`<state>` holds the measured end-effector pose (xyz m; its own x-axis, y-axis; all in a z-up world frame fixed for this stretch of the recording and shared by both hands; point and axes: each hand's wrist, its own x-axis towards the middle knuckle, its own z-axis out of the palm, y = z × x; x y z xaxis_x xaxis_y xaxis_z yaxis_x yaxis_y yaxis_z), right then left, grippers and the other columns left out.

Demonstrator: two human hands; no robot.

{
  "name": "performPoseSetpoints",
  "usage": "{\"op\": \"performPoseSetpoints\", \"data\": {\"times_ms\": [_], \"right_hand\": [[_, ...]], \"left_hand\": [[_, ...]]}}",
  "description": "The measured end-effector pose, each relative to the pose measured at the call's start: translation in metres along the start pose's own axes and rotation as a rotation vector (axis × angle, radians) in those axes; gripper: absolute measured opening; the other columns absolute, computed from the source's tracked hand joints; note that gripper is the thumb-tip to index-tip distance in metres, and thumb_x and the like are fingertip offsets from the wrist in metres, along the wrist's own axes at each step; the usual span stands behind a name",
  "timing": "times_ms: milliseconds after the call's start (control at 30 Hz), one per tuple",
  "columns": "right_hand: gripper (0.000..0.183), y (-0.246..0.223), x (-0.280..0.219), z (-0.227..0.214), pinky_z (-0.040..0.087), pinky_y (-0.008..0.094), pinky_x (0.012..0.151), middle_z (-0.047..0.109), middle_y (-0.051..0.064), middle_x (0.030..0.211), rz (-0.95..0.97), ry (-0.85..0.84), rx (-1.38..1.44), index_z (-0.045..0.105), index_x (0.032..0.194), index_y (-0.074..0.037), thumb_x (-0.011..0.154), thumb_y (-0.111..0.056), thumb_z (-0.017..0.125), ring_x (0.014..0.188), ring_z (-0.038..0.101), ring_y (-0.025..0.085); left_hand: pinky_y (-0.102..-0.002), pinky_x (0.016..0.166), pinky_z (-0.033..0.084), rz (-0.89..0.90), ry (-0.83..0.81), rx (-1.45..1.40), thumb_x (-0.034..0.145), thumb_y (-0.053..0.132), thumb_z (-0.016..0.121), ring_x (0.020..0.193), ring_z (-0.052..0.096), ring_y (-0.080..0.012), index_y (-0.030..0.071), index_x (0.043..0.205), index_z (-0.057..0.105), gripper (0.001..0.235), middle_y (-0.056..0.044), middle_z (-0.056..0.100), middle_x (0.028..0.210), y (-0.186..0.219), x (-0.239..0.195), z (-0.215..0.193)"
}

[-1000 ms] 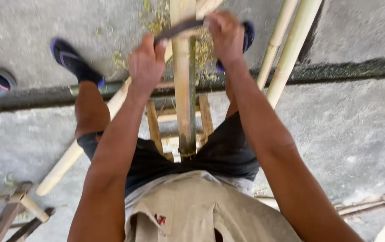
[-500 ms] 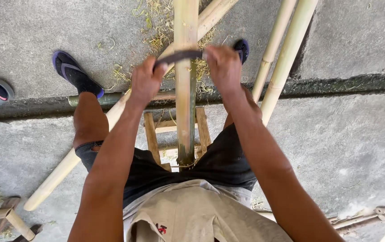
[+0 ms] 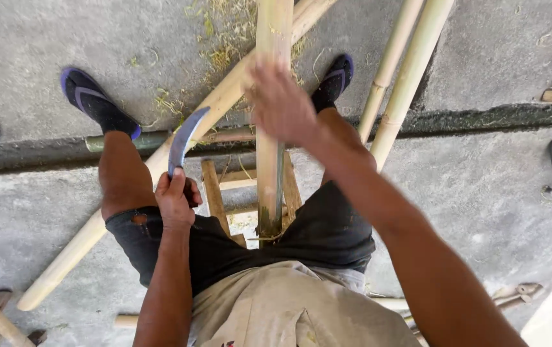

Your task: Shaving or scraping the outer layer of a bamboo pole using a two-handed drawknife while seated.

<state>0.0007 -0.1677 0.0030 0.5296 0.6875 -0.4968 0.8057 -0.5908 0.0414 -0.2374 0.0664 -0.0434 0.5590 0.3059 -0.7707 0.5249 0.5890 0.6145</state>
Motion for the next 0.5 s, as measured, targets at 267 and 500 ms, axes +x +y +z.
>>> {"op": "performPoseSetpoints", "data": {"times_ms": [267,500], "right_hand": [[0.043,0.125,0.105,-0.035,0.056,0.055,0.096,0.073,0.019,0.128,0.591,-0.251,0.41,0.065,0.134,-0.007,0.123,-0.03,0.03,0.113,0.071,0.028],[0.048,0.026,0.048,-0.003,0.015,0.062,0.117,0.049,0.021,0.148,0.2,0.417,0.098,0.064,0.125,-0.008,0.104,-0.041,0.037,0.144,0.024,0.045]], "left_hand": [[-0.03,0.04,0.045,0.015,0.011,-0.054,0.105,0.029,0.063,0.045,0.052,-0.0139,0.01,0.097,0.056,0.022,-0.005,0.059,0.067,0.005,0.015,0.002],[-0.03,0.039,0.044,0.017,-0.027,-0.084,0.105,0.029,0.065,0.045,0.052,-0.0148,0.009,0.095,0.054,0.024,-0.004,0.058,0.066,0.003,0.019,0.008]]}}
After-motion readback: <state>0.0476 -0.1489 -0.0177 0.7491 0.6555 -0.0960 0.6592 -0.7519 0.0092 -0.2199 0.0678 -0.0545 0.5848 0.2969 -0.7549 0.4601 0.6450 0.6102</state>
